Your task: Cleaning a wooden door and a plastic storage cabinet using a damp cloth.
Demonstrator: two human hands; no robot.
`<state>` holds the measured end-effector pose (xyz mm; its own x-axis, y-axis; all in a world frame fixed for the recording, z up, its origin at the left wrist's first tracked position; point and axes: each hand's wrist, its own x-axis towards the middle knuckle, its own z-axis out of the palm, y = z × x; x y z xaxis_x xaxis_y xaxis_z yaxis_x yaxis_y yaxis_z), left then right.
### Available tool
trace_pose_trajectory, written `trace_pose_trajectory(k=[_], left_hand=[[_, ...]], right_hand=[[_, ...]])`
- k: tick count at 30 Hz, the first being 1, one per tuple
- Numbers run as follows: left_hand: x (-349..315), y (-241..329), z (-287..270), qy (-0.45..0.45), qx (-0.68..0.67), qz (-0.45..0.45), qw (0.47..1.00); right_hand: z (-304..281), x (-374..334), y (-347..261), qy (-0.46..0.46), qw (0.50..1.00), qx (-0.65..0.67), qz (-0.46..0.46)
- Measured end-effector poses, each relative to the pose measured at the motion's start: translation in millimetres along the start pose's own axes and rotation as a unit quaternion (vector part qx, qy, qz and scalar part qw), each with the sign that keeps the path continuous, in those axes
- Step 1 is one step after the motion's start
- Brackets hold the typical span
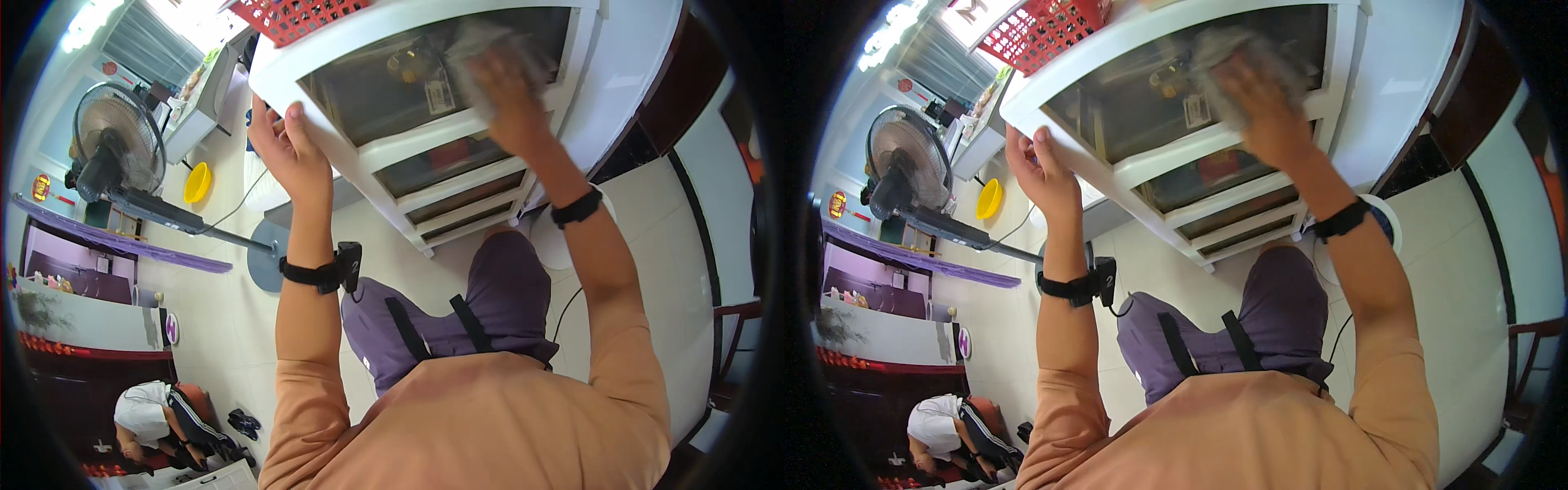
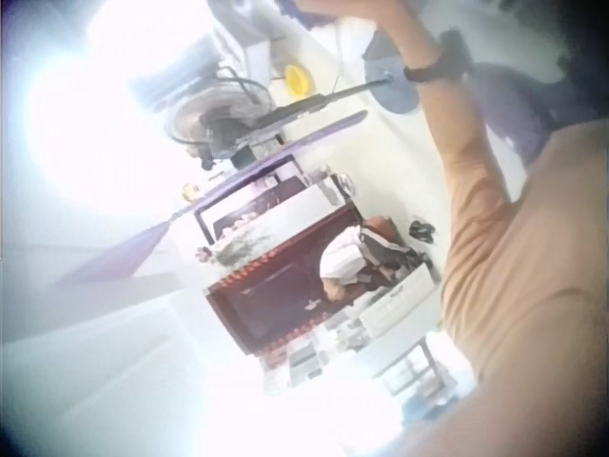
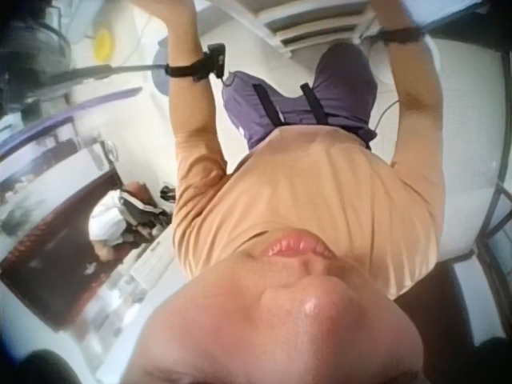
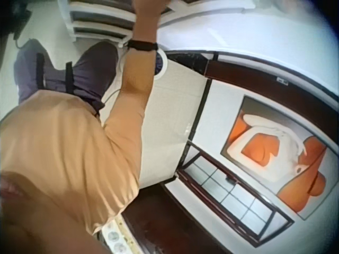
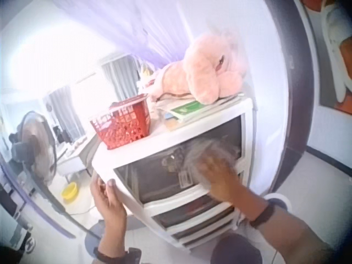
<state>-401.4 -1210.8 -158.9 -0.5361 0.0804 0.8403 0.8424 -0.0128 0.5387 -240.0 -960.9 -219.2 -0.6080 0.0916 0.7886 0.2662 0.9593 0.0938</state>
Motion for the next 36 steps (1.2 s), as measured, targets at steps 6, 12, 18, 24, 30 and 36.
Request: trace_pose_trajectory(k=[6, 12, 18, 24, 30, 36], left_hand=[[-9, 9, 7, 0.009, -0.013, 0.004, 1.0], [-39, -11, 7, -0.029, 0.056, -0.009, 0.998], [-53, -25, 11, -0.046, 0.094, 0.001, 0.995], [-60, -40, 22, -0.015, 0.09, 0.017, 0.996], [-62, -48, 24, -0.019, 0.092, 0.014, 0.996], [-60, -52, 29, -0.022, 0.022, 0.01, 0.999]], right_hand=[[-13, -7, 17, 0.133, 0.967, 0.175, 0.13], [-13, -8, -15, 0.12, 0.97, 0.166, 0.128], [-24, -32, -5, 0.252, 0.755, 0.504, 0.335], [21, -46, -26, 0.157, 0.971, 0.152, 0.101], [28, -28, -86, 0.1, 0.976, 0.159, 0.111], [31, 0, -143, 0.086, 0.956, 0.266, 0.091]])
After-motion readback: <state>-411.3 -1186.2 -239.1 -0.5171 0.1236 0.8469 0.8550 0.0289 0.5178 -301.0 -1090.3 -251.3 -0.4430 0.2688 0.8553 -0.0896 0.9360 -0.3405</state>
